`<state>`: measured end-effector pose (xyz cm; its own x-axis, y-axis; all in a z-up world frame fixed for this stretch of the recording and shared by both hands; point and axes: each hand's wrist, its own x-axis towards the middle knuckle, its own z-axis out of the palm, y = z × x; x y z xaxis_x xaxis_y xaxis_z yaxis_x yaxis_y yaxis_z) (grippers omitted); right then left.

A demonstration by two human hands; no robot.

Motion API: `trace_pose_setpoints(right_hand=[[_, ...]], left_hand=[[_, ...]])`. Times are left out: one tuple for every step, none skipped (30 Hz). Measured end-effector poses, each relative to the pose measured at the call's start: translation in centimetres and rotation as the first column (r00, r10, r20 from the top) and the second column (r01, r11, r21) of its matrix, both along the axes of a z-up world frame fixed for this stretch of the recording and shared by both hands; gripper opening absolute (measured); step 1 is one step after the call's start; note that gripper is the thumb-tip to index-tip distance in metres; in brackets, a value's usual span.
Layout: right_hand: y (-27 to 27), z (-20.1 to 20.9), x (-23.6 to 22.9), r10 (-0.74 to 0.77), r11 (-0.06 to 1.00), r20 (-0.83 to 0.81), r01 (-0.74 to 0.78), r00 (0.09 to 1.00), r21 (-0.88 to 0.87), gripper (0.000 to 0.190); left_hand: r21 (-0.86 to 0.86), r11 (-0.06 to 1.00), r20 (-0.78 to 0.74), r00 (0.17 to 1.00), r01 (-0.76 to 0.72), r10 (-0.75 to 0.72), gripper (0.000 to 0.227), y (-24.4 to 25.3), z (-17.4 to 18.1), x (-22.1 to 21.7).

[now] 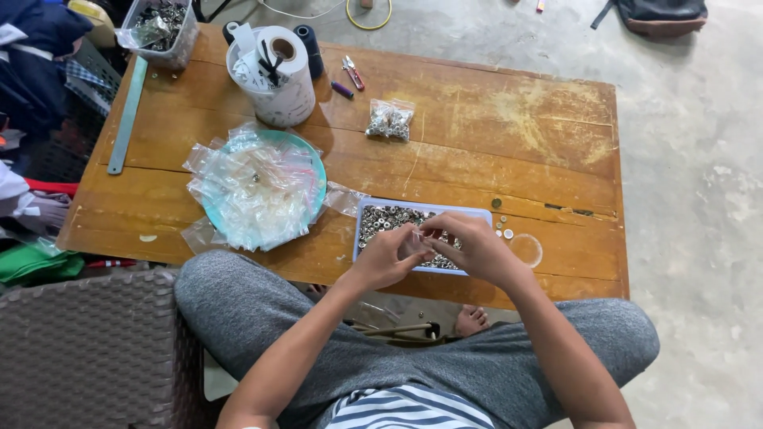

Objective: The person sorts metal hardware components from a larger tray into small plastic bags and containers by hand.

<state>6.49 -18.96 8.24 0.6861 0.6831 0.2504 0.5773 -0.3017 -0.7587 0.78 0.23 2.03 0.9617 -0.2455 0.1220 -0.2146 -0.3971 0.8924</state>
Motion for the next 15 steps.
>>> trace_pose_setpoints(right_hand=[[-0.4,-0.5,0.5,0.008,1.000,0.002,-0.008,1.000,-0.002,0.025],[-0.7,-1.2,0.8,-0.029,0.999,-0.015,0.029,0.999,0.014,0.023],[-1.0,-1.8,1.1,-0.066,0.997,-0.031,0.067,0.997,0.029,0.021],[-1.2,-2.1,1.4,-0.068,0.997,-0.029,0.069,0.997,0.030,0.021],[-1.5,-2.4,1.6,-0.101,0.995,-0.019,0.101,0.995,0.008,0.021],[-2.0,-2.7,1.6,-0.133,0.991,-0.012,0.133,0.991,-0.018,0.021],[-2.5,-3.7,1.8,-0.135,0.991,-0.014,0.135,0.991,-0.021,0.021],[-3.0,-4.7,1.7,-0.129,0.968,0.065,0.140,0.990,-0.209,0.021],[-3.5,-5.6,1.7,-0.106,0.908,0.141,0.153,0.984,-0.389,0.023],[-3.1,-6.3,1.3,-0.105,0.909,0.141,0.152,0.984,-0.389,0.023],[-2.8,-7.0,0.9,-0.069,0.894,0.153,0.130,0.986,-0.430,0.030],[-2.4,-7.7,0.3,-0.037,0.877,0.160,0.109,0.986,-0.468,0.038],[-1.6,-7.7,-0.1,-0.038,0.878,0.157,0.108,0.987,-0.467,0.038],[-0.9,-7.7,-0.6,-0.004,0.854,0.183,0.098,0.983,-0.510,0.042],[-0.2,-7.7,-1.1,0.033,0.829,0.207,0.089,0.978,-0.552,0.048]], left_hand=[[-0.002,1.000,0.002,1.000,-0.008,0.008,0.029,0.0,-0.3,0.2],[-0.023,1.000,-0.012,1.000,-0.013,0.013,0.028,0.1,-0.6,0.3],[-0.044,0.999,-0.026,1.000,-0.019,0.017,0.027,0.1,-0.8,0.3],[-0.043,0.999,-0.023,1.000,-0.016,0.015,0.027,0.2,-1.0,0.4],[-0.066,0.998,-0.044,0.999,-0.023,0.020,0.026,0.2,-1.2,0.5],[-0.091,0.995,-0.070,0.997,-0.031,0.024,0.026,0.1,-1.6,0.3],[-0.094,0.995,-0.073,0.997,-0.029,0.022,0.026,0.1,-1.2,0.6],[-0.113,0.992,-0.066,0.996,-0.059,0.051,0.026,0.1,-0.9,0.6],[-0.133,0.987,-0.060,0.995,-0.088,0.081,0.026,0.1,-0.5,0.5],[-0.133,0.987,-0.060,0.995,-0.090,0.082,0.026,0.1,-0.4,0.6],[-0.158,0.982,-0.048,0.994,-0.108,0.101,0.026,0.1,-0.3,0.6],[-0.180,0.976,-0.040,0.992,-0.123,0.118,0.028,0.2,-0.2,0.4],[-0.178,0.976,-0.043,0.992,-0.122,0.116,0.028,0.2,0.1,0.5],[-0.173,0.975,-0.023,0.990,-0.142,0.140,0.028,0.2,0.4,0.5],[-0.169,0.972,-0.004,0.986,-0.162,0.164,0.029,0.2,0.8,0.4]])
